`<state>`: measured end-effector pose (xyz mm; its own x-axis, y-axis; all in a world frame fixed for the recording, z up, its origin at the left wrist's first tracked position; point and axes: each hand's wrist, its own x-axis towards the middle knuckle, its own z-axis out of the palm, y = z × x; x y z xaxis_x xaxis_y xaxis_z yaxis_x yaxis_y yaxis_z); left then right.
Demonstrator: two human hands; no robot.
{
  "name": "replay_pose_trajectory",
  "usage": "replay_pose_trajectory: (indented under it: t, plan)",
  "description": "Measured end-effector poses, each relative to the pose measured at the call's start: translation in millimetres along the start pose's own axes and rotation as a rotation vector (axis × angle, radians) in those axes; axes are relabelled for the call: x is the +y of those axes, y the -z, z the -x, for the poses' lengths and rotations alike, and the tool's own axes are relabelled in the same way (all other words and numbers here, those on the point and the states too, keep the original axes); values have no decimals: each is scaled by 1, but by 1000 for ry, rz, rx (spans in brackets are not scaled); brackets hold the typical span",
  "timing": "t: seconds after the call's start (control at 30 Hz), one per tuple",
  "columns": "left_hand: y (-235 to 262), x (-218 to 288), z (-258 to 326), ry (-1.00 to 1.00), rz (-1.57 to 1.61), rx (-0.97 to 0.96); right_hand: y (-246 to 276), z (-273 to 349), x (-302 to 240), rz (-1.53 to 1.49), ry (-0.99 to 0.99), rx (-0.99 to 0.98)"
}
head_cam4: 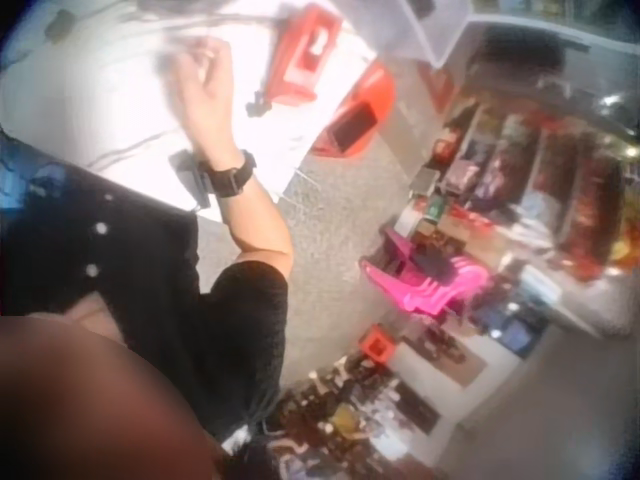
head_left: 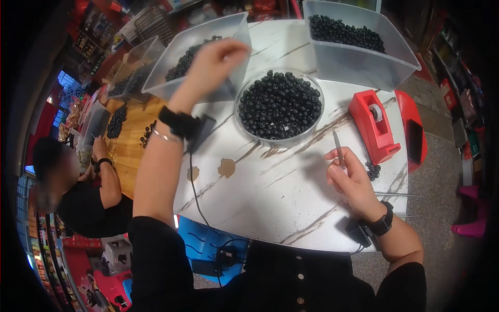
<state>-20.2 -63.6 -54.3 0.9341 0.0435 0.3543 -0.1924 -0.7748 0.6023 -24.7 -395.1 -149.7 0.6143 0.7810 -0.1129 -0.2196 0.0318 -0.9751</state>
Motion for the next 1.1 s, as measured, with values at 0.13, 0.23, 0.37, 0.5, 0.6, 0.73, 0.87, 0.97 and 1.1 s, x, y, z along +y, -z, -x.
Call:
replay_pose_trajectory:
  t: [0.13, 0.23, 0.37, 0.5, 0.6, 0.73, 0.87, 0.97, 1.1]
  plan:
    - [-63, 9, 34, -194, -290, -248, -1, 0, 4, -39, 13, -22]
    - [-81, 0, 45, -133, -352, -272, -2, 0, 5, -10, 45, -17]
    - [-91, 0, 46, -68, -431, -289, -3, 0, 4, 28, 83, -22]
    - [-98, 7, 40, -23, -513, -350, -2, 1, 6, 39, 78, -9]
    - [-95, 15, 35, 5, -522, -390, -2, 1, 7, 26, 99, -19]
    - [-92, 15, 38, -62, -572, -369, -4, 1, 5, 27, 102, -28]
    - [-87, 20, 43, -37, -471, -277, -4, 2, 4, 43, 119, -37]
    - [-83, 38, 49, 173, 56, -200, -4, 3, 5, 35, 138, -49]
    - [-98, 61, 72, 325, 1024, -165, -1, 3, 5, 42, 115, -59]
